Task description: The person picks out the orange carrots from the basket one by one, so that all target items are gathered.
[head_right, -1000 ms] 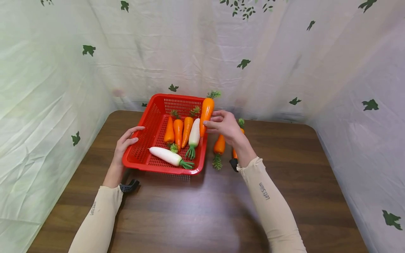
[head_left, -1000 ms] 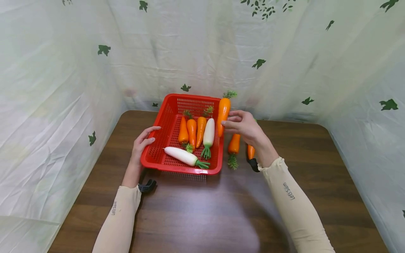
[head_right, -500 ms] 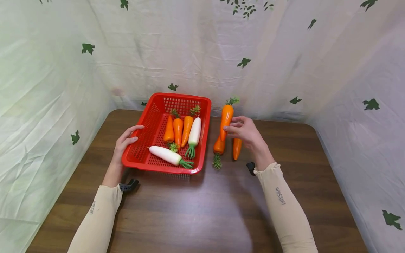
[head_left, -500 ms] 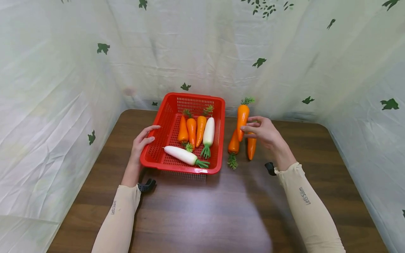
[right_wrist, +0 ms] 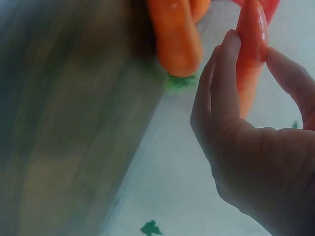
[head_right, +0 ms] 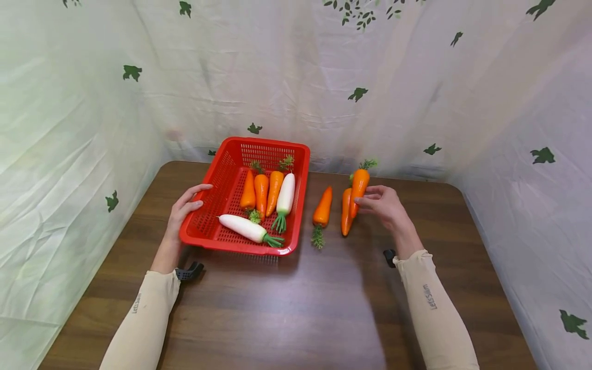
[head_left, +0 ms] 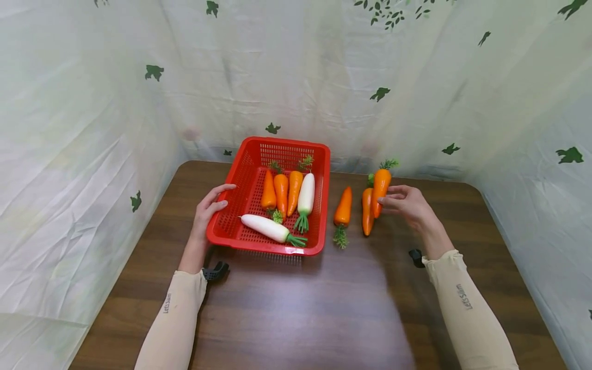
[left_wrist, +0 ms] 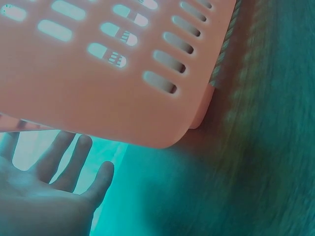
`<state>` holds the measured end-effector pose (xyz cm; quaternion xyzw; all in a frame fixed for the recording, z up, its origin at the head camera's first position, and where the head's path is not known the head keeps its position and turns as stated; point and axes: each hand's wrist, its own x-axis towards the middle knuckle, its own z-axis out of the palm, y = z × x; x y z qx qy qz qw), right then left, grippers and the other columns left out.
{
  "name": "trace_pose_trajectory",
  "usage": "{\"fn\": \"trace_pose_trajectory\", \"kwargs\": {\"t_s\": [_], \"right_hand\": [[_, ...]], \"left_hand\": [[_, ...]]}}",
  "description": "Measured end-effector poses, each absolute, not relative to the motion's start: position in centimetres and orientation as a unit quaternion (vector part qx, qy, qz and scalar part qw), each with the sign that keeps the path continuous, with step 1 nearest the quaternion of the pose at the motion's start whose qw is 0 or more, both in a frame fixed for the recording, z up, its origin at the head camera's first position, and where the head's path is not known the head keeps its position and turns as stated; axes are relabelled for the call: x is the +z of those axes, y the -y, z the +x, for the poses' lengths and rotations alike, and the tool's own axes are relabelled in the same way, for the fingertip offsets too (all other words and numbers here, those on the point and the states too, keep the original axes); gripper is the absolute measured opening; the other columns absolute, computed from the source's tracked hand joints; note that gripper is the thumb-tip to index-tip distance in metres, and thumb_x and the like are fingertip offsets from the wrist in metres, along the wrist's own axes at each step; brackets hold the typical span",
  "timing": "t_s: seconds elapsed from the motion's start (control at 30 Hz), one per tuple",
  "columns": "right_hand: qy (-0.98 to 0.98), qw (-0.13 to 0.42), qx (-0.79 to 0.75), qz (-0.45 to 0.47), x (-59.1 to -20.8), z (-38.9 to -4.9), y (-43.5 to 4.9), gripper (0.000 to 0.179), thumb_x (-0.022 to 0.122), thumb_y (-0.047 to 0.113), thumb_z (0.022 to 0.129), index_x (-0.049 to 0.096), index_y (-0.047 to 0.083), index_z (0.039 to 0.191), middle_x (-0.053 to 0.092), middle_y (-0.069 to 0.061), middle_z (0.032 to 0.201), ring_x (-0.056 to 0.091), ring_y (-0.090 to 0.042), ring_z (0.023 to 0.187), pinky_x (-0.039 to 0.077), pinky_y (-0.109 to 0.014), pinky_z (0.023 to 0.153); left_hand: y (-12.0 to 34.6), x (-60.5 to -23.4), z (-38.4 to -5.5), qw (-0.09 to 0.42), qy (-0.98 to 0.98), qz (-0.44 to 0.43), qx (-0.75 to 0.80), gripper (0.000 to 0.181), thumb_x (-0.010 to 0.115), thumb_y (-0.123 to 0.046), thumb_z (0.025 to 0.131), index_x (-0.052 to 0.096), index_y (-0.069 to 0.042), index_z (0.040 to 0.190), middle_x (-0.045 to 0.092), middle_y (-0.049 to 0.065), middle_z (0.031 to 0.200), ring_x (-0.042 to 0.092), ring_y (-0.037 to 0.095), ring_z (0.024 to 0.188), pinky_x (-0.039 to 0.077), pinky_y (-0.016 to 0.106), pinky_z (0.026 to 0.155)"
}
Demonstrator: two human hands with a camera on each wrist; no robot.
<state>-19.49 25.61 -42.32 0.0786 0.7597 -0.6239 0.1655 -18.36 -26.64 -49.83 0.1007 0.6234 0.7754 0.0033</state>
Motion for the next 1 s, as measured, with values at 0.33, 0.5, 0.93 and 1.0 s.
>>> {"fn": "trace_pose_trajectory", "kwargs": {"t_s": [0.33,0.5,0.93,1.0], "right_hand": [[-0.773,0.170,-0.604,0.095,-44.8,-19.1,-28.0,0.076,0.070,0.008,0.100,0.024,-0.014,0.157,0.055,-0.021,0.131,0.072,-0.007,0.091,0.055,-0.048,0.105],[-0.776,0.179,-0.596,0.103,-46.1,-19.2,-28.5,0.072,0.070,0.007,0.100,0.027,-0.015,0.154,0.063,-0.012,0.116,0.074,-0.009,0.088,0.055,-0.050,0.104],[-0.784,0.186,-0.583,0.103,-46.6,-18.7,-28.5,0.062,0.071,0.008,0.100,0.038,-0.019,0.145,0.072,0.002,0.095,0.074,-0.011,0.084,0.064,-0.040,0.089],[-0.788,0.184,-0.578,0.106,-46.5,-18.6,-28.4,0.061,0.071,0.009,0.100,0.039,-0.018,0.145,0.073,0.000,0.097,0.074,-0.011,0.084,0.064,-0.041,0.089]], "left_hand": [[26.5,-49.9,-18.5,0.002,-0.622,0.106,0.776,0.043,0.050,-0.013,0.107,0.055,-0.011,0.149,0.049,0.012,0.153,0.051,0.034,0.131,0.059,0.034,0.100],[26.7,-50.0,-18.5,0.003,-0.621,0.102,0.777,0.043,0.050,-0.013,0.107,0.055,-0.011,0.149,0.049,0.012,0.153,0.051,0.034,0.131,0.059,0.033,0.100],[26.7,-50.0,-18.5,0.006,-0.616,0.103,0.781,0.043,0.048,-0.011,0.107,0.055,-0.011,0.149,0.047,0.014,0.154,0.051,0.035,0.132,0.060,0.034,0.100],[26.7,-50.0,-18.5,0.006,-0.615,0.106,0.782,0.043,0.048,-0.011,0.107,0.054,-0.010,0.149,0.047,0.014,0.154,0.050,0.035,0.132,0.059,0.034,0.100]]}}
